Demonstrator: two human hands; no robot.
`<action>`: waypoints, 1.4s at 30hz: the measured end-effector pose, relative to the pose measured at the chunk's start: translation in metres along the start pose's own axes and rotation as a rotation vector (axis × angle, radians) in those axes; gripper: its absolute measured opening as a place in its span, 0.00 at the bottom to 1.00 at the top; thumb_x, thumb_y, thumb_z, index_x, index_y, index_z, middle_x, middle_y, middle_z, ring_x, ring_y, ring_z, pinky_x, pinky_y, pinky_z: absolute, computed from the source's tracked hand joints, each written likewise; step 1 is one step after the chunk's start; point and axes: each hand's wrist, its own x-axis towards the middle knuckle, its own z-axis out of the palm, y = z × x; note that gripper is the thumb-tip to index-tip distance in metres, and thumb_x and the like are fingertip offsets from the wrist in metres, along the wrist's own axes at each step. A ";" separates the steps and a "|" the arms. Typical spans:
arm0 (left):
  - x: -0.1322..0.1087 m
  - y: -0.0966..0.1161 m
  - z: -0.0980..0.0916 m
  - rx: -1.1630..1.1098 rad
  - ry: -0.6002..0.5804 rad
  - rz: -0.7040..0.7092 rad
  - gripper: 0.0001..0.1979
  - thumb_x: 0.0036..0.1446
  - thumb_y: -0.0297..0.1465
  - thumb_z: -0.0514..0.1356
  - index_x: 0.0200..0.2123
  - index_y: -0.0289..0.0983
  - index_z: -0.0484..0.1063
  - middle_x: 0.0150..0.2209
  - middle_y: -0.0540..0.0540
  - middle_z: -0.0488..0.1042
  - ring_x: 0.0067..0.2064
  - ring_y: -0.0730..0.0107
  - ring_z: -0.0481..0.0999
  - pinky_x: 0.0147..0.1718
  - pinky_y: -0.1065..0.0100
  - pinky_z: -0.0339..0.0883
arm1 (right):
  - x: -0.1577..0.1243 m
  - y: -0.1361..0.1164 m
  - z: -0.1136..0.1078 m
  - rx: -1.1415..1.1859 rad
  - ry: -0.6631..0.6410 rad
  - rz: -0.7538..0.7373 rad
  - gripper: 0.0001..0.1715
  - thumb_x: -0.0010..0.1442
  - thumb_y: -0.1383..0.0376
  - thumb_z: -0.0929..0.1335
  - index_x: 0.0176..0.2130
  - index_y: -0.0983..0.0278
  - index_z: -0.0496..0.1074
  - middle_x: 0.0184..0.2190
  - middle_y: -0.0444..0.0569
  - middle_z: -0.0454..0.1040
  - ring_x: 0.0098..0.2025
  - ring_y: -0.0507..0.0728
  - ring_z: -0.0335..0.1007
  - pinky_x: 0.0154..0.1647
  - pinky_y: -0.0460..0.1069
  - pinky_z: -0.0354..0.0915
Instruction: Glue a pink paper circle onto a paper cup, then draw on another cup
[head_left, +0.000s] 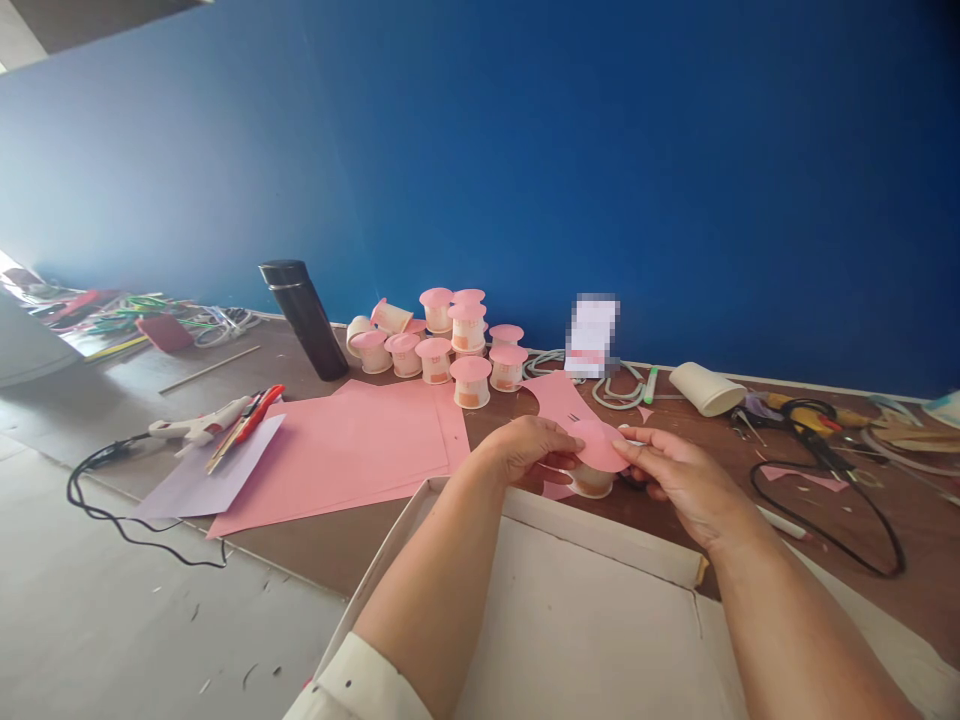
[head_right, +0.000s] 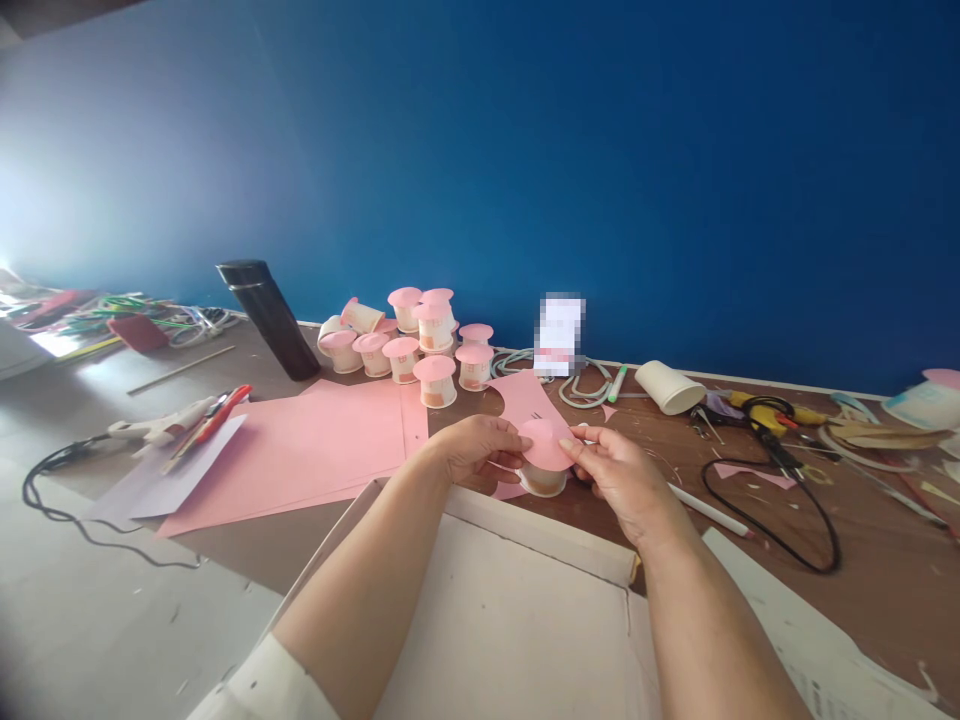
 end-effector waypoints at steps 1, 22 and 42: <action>0.000 0.000 0.000 -0.004 0.001 0.001 0.10 0.45 0.29 0.68 0.27 0.33 0.69 0.25 0.48 0.72 0.30 0.73 0.72 0.34 0.65 0.72 | 0.000 0.000 0.000 0.001 0.003 0.002 0.38 0.45 0.44 0.71 0.50 0.61 0.71 0.33 0.50 0.75 0.33 0.55 0.68 0.28 0.46 0.57; 0.003 -0.002 -0.004 0.092 0.005 0.036 0.12 0.43 0.32 0.69 0.26 0.34 0.69 0.26 0.48 0.71 0.32 0.72 0.72 0.38 0.61 0.73 | 0.004 0.006 -0.002 -0.005 -0.031 0.048 0.38 0.45 0.43 0.71 0.51 0.58 0.70 0.34 0.48 0.74 0.36 0.54 0.67 0.29 0.46 0.56; 0.001 -0.002 0.001 0.255 0.047 0.006 0.22 0.41 0.47 0.67 0.32 0.37 0.69 0.35 0.46 0.75 0.35 0.70 0.74 0.35 0.66 0.71 | -0.003 -0.003 -0.001 -0.047 -0.027 0.039 0.38 0.45 0.39 0.68 0.48 0.60 0.71 0.36 0.51 0.75 0.36 0.55 0.67 0.28 0.46 0.57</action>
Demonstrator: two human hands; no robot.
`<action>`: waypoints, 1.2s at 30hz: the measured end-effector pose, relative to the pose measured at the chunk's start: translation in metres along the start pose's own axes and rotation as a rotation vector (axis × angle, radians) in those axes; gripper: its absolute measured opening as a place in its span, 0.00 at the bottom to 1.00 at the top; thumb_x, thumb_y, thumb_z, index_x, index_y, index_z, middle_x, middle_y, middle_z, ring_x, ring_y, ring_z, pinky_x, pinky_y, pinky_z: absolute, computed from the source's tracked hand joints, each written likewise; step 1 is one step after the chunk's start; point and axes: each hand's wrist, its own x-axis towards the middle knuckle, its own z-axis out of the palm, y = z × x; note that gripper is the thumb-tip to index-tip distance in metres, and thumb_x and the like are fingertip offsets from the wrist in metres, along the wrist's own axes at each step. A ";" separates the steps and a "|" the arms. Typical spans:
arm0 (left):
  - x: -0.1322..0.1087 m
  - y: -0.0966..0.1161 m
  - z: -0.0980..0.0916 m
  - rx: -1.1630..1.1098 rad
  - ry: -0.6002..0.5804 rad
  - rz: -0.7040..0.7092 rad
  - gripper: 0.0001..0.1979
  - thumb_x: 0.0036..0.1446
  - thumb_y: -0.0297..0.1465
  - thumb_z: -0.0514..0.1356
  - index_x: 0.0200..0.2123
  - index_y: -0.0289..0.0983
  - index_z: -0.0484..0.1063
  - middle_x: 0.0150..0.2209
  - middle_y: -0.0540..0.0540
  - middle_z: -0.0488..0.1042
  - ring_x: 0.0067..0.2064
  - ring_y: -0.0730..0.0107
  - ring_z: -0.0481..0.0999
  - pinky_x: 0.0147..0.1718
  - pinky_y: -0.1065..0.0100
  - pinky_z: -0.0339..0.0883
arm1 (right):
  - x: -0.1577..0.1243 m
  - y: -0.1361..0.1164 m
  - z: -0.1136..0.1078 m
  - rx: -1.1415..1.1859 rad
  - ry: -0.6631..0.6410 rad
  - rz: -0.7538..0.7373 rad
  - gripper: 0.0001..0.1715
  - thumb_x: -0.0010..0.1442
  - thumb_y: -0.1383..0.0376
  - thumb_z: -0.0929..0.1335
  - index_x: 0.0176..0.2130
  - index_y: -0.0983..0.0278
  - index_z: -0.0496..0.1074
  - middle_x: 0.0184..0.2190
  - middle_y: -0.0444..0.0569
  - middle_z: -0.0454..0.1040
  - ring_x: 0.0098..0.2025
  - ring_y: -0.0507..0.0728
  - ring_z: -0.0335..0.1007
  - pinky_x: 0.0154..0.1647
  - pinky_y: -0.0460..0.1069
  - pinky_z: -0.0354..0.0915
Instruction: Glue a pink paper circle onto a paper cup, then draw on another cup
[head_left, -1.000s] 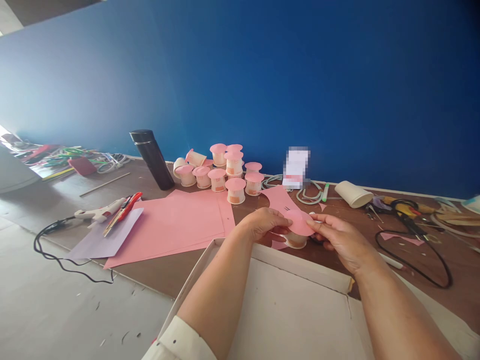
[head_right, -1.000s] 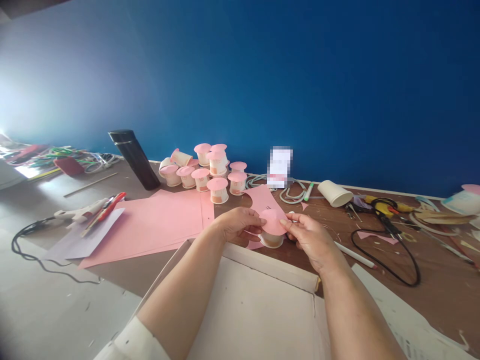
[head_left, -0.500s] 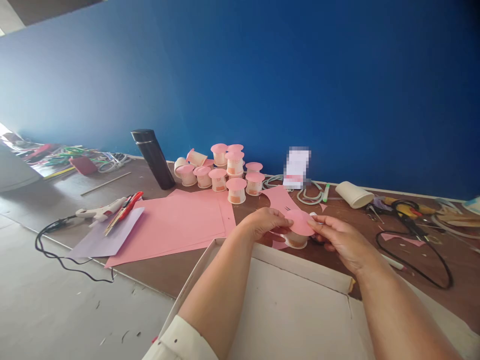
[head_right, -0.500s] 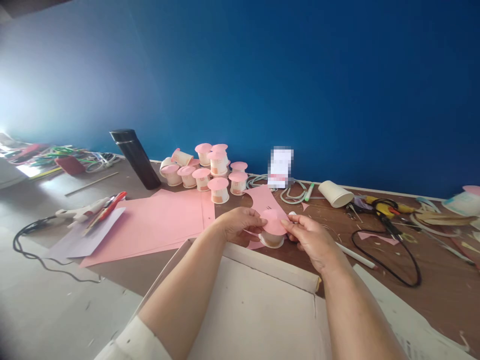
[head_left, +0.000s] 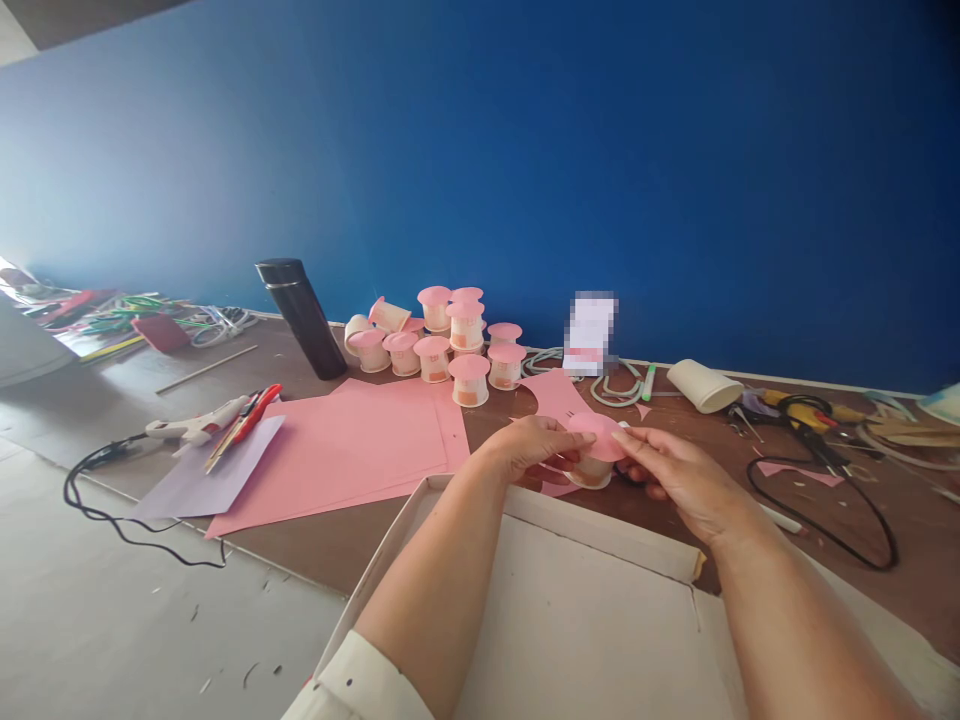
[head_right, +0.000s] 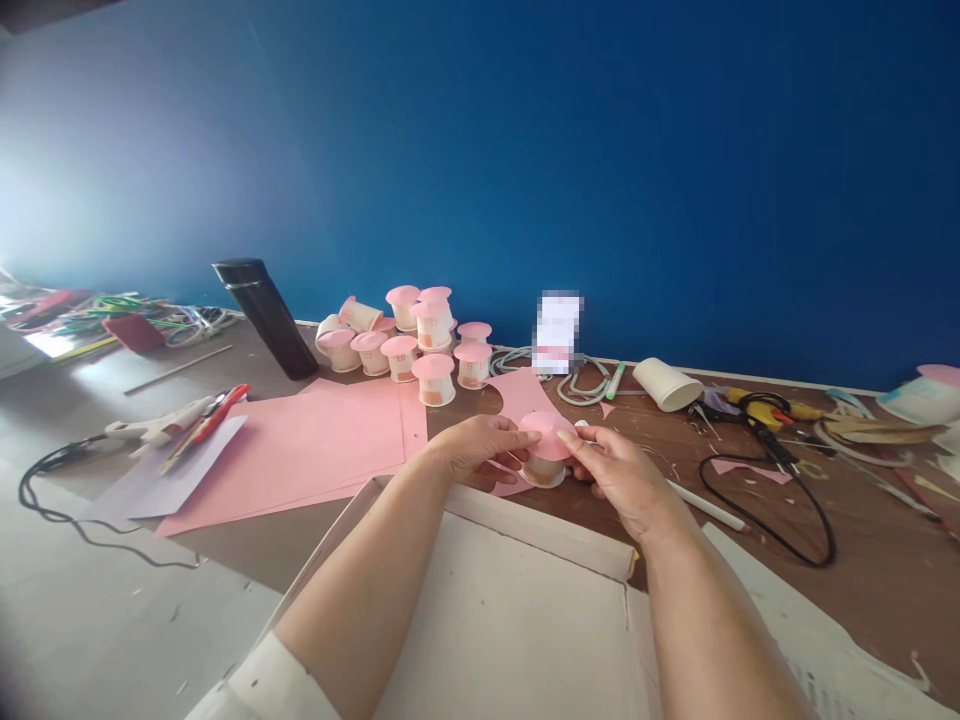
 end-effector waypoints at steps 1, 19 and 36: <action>0.001 -0.001 0.000 0.009 -0.001 0.002 0.23 0.41 0.48 0.67 0.32 0.38 0.69 0.36 0.46 0.75 0.36 0.70 0.74 0.35 0.67 0.71 | 0.000 0.000 0.000 -0.008 -0.001 -0.002 0.39 0.45 0.39 0.69 0.48 0.60 0.71 0.35 0.50 0.74 0.35 0.55 0.67 0.28 0.46 0.57; 0.000 0.004 0.005 0.105 0.053 -0.059 0.20 0.43 0.44 0.67 0.33 0.39 0.67 0.29 0.50 0.74 0.30 0.73 0.73 0.29 0.70 0.68 | 0.000 -0.001 0.003 -0.081 -0.065 0.002 0.39 0.47 0.41 0.69 0.52 0.60 0.67 0.29 0.46 0.70 0.36 0.55 0.64 0.29 0.47 0.56; -0.001 0.005 0.005 0.067 0.033 -0.025 0.16 0.48 0.44 0.64 0.30 0.37 0.67 0.33 0.48 0.74 0.31 0.73 0.73 0.29 0.71 0.69 | 0.002 0.002 0.006 -0.037 -0.072 -0.026 0.37 0.47 0.36 0.65 0.43 0.61 0.71 0.32 0.48 0.72 0.33 0.53 0.63 0.27 0.45 0.57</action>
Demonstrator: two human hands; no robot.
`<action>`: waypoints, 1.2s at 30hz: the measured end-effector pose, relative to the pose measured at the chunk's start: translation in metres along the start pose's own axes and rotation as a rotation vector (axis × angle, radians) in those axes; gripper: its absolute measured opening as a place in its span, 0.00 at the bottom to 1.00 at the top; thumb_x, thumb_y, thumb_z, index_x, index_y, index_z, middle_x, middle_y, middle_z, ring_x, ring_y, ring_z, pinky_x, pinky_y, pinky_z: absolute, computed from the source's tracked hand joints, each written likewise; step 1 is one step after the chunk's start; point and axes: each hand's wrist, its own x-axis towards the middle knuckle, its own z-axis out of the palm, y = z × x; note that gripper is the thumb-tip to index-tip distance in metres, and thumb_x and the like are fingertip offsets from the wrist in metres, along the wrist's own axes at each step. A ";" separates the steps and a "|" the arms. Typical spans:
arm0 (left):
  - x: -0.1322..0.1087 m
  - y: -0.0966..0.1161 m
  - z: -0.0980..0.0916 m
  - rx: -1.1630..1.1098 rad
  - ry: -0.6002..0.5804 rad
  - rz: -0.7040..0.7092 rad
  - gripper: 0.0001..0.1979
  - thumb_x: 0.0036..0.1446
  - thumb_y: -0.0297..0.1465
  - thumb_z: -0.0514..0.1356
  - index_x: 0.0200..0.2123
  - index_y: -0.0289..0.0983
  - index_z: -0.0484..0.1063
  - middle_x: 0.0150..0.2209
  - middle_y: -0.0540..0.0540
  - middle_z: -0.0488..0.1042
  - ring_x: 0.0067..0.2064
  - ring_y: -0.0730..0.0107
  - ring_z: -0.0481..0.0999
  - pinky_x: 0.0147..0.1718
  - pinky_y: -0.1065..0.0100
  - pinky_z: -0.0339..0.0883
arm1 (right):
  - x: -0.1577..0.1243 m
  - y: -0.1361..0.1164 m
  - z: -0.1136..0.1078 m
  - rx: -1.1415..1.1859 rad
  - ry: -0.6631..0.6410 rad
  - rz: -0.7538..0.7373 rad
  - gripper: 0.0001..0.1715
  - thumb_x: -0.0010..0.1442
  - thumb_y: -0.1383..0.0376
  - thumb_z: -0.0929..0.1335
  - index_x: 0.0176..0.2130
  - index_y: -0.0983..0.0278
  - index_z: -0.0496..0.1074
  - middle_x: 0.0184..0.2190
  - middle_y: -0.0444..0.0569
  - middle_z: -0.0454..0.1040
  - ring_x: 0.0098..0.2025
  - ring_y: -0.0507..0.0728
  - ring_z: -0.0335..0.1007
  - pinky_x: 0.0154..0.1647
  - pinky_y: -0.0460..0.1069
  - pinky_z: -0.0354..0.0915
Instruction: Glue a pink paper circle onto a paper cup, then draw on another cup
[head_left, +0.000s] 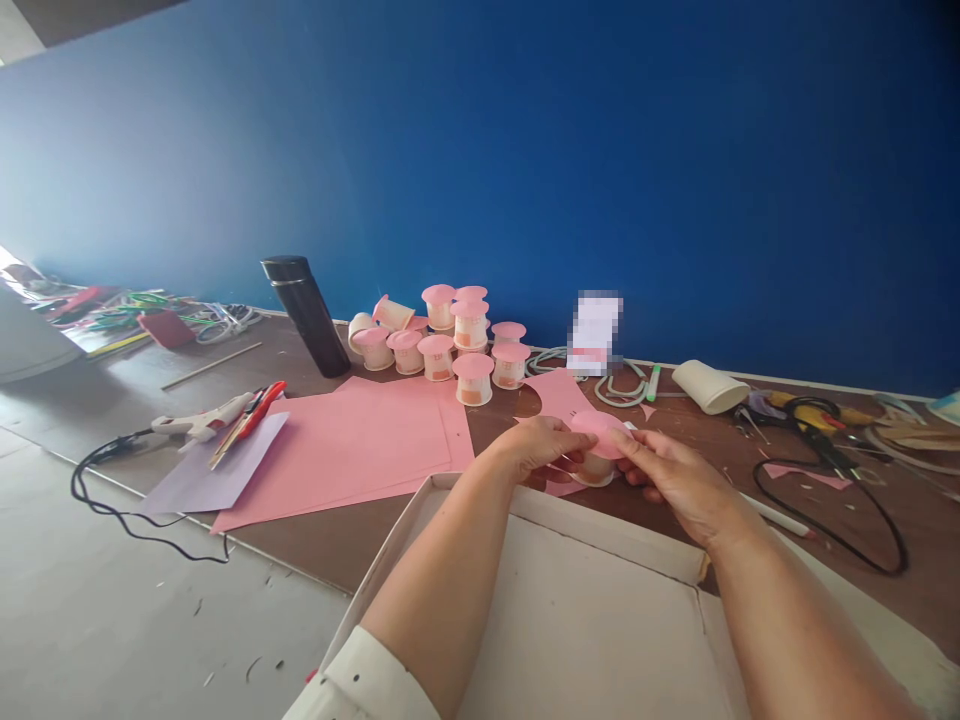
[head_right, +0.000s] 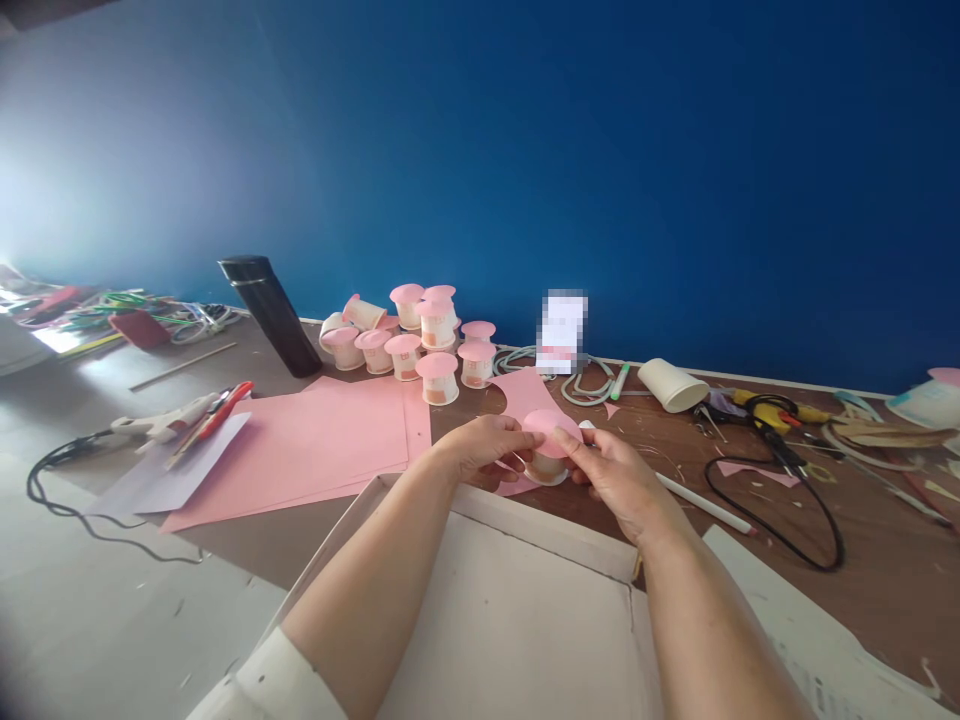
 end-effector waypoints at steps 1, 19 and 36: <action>0.000 0.000 0.000 -0.006 0.002 -0.003 0.15 0.48 0.43 0.64 0.30 0.37 0.67 0.32 0.48 0.74 0.31 0.73 0.74 0.30 0.71 0.69 | 0.000 0.000 0.001 -0.012 0.002 -0.011 0.36 0.47 0.37 0.66 0.42 0.61 0.71 0.30 0.47 0.71 0.31 0.52 0.63 0.27 0.45 0.56; 0.000 -0.001 0.000 -0.052 0.001 0.017 0.14 0.49 0.41 0.64 0.30 0.37 0.68 0.32 0.48 0.74 0.31 0.73 0.73 0.31 0.70 0.70 | 0.000 0.000 0.006 -0.052 0.042 -0.050 0.36 0.45 0.41 0.70 0.44 0.62 0.71 0.25 0.45 0.70 0.27 0.52 0.61 0.27 0.46 0.56; 0.019 -0.012 0.003 -0.107 0.195 0.146 0.22 0.51 0.50 0.59 0.33 0.36 0.69 0.36 0.43 0.75 0.32 0.73 0.72 0.26 0.74 0.65 | 0.011 0.010 0.001 0.090 0.111 -0.021 0.34 0.48 0.37 0.66 0.36 0.62 0.71 0.24 0.45 0.66 0.25 0.50 0.59 0.22 0.44 0.53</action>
